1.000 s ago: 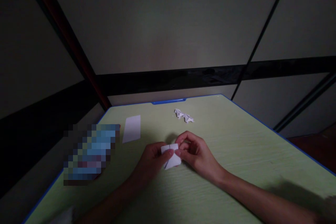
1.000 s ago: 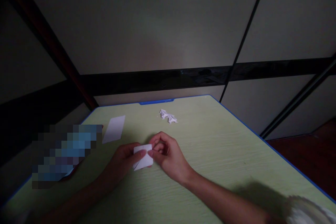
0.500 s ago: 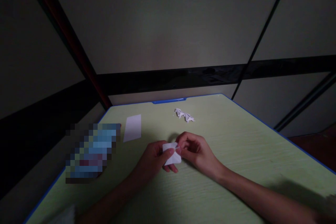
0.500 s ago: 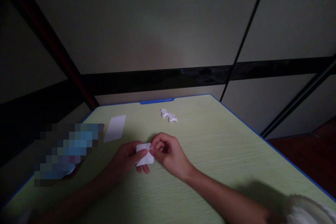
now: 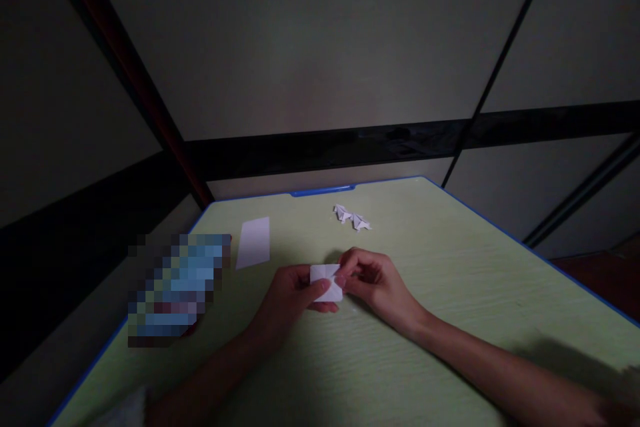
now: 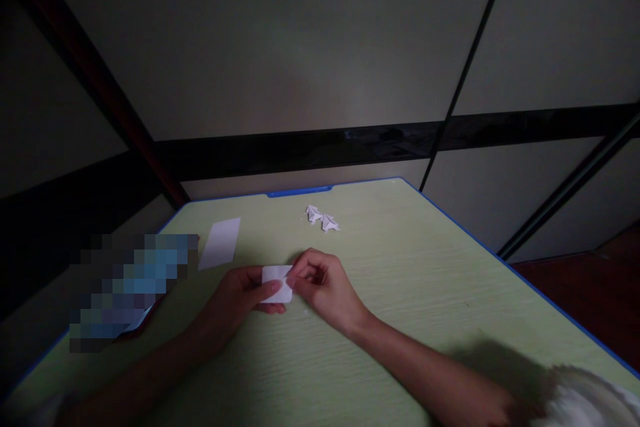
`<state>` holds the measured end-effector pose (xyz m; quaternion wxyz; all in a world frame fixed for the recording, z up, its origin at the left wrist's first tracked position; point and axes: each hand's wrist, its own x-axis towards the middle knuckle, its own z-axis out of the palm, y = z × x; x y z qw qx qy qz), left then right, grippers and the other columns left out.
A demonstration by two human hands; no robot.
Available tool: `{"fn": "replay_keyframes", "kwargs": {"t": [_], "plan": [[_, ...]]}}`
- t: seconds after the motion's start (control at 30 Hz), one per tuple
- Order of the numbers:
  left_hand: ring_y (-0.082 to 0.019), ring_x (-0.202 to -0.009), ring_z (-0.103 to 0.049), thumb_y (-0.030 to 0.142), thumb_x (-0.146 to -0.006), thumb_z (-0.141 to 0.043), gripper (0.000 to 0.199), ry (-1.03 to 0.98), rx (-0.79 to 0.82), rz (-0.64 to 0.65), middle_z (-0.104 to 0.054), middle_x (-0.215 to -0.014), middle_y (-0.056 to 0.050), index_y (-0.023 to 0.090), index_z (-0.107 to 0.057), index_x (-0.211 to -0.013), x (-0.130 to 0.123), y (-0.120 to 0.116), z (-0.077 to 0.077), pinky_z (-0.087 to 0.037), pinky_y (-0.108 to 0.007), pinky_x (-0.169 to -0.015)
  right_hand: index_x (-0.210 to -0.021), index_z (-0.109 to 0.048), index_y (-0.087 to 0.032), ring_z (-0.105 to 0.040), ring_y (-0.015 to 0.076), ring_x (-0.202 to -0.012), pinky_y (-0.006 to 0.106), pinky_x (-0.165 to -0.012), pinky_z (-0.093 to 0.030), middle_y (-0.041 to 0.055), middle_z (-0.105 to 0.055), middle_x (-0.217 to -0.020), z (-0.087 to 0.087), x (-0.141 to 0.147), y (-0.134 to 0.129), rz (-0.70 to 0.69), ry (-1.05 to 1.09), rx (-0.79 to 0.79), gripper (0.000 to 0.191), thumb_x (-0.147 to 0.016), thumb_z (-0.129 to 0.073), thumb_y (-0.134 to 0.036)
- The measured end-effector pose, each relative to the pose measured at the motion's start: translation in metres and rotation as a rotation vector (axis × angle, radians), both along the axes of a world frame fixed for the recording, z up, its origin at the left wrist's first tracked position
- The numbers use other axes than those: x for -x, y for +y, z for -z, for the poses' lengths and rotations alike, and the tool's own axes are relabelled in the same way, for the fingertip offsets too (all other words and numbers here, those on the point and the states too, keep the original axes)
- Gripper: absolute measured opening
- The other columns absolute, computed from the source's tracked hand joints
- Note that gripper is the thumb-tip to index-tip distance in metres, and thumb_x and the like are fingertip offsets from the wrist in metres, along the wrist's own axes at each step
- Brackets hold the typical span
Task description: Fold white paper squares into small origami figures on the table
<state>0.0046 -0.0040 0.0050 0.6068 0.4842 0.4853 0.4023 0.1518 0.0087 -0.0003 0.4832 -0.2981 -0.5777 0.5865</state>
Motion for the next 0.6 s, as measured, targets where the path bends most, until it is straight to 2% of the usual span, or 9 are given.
{"fn": "replay_keyframes", "kwargs": {"t": [0.13, 0.27, 0.43, 0.6], "plan": [[-0.011, -0.045, -0.057, 0.026, -0.058, -0.064, 0.017, 0.028, -0.005, 0.006, -0.063, -0.052, 0.0, 0.01, -0.063, -0.064, -0.0001, -0.0003, -0.0034, -0.044, -0.02, -0.046, -0.058, -0.057, -0.013, -0.049, 0.008, -0.06, 0.02, -0.051, -0.038, 0.0006, -0.051, -0.069, -0.0003, -0.0012, -0.0001, 0.044, -0.047, -0.065, 0.008, -0.061, -0.064, -0.015], [-0.011, -0.042, -0.055, 0.023, -0.058, -0.063, 0.015, 0.035, 0.005, 0.036, -0.061, -0.047, 0.0, 0.009, -0.062, -0.062, 0.0004, -0.0007, -0.0059, -0.042, -0.02, -0.044, -0.06, -0.061, -0.014, -0.051, 0.0081, -0.062, 0.02, -0.051, -0.041, 0.0026, -0.051, -0.077, -0.001, -0.0025, -0.0009, 0.023, -0.09, -0.115, 0.003, -0.063, -0.061, -0.013], [-0.011, -0.042, -0.055, 0.023, -0.059, -0.063, 0.014, 0.031, 0.004, 0.066, -0.061, -0.048, -0.001, 0.009, -0.06, -0.06, 0.0026, -0.0003, -0.0042, -0.042, -0.021, -0.044, -0.057, -0.064, -0.015, -0.051, 0.0092, -0.062, 0.022, -0.053, -0.041, 0.0026, -0.053, -0.072, -0.0013, -0.0047, 0.0022, 0.02, -0.115, -0.12, 0.006, -0.062, -0.063, -0.013], [-0.01, -0.041, -0.054, 0.022, -0.059, -0.063, 0.014, -0.014, 0.037, 0.098, -0.061, -0.05, -0.001, 0.009, -0.062, -0.064, 0.0062, 0.0014, -0.001, -0.042, -0.021, -0.045, -0.054, -0.064, -0.015, -0.05, 0.0087, -0.062, 0.022, -0.055, -0.04, 0.002, -0.053, -0.07, -0.0023, -0.0067, 0.0064, -0.043, -0.097, -0.138, 0.006, -0.06, -0.067, -0.015]]}}
